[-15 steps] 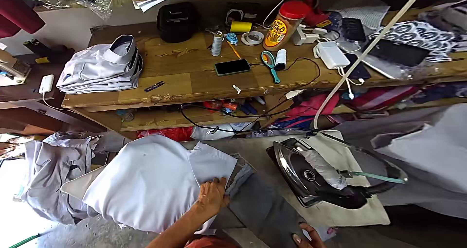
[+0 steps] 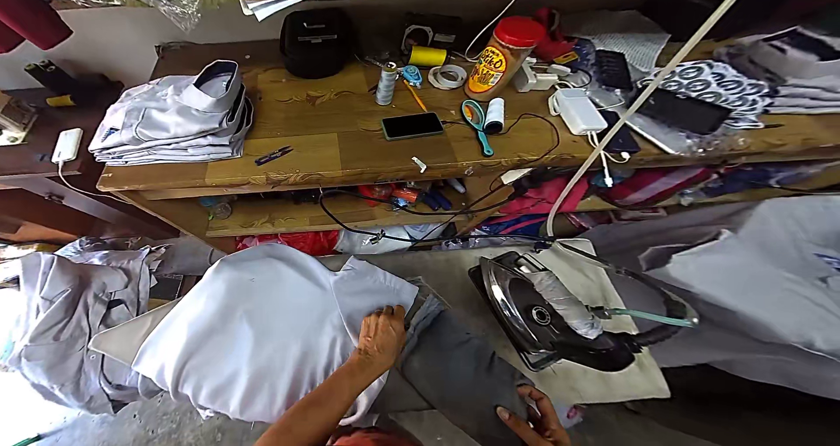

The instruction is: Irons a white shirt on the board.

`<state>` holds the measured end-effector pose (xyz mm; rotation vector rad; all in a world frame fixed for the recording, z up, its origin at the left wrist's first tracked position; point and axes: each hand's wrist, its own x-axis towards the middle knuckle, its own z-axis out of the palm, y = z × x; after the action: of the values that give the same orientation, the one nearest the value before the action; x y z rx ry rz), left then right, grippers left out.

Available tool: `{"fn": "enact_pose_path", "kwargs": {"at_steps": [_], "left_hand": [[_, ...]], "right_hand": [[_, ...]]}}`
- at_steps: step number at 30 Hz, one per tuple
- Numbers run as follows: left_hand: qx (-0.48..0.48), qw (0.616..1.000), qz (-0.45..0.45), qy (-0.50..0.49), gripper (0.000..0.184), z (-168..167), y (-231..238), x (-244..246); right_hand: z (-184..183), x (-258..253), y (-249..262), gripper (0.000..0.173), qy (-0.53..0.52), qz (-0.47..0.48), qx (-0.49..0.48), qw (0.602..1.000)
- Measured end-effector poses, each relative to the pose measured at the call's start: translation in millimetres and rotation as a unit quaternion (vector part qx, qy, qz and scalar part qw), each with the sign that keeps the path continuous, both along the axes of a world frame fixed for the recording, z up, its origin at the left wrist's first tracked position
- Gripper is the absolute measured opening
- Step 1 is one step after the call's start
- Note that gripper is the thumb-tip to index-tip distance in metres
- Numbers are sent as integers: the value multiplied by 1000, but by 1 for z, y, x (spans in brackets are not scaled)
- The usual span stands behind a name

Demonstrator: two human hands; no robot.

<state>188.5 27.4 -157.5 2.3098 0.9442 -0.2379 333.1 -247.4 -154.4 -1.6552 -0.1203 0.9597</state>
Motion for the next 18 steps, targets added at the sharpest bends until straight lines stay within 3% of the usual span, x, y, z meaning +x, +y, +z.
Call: {"fn": "enact_pose_path", "kwargs": {"at_steps": [3,8,11,13,15,18], "left_hand": [[-28,995,40,-83,27,9,5,-10],[86,970,38,-222,16,26,-10,-27],[80,981,10,-179,19,36,-21,-31],[-40,997,-28,-62,29,43,-19,-33],[-135,987,-79,-18,38,37,-12,-37],[-121,979,-86,-136,36,24,-5,-57]], "right_hand": [[-2,-8,19,52,-6,4,32,999],[-27,-45,112,55,26,50,124,991],[-18,-59,161,37,156,105,140,972],[-12,-56,172,28,190,91,97,973],[-14,-42,167,30,165,75,39,983],[-19,-27,156,32,7,75,-20,997]]}}
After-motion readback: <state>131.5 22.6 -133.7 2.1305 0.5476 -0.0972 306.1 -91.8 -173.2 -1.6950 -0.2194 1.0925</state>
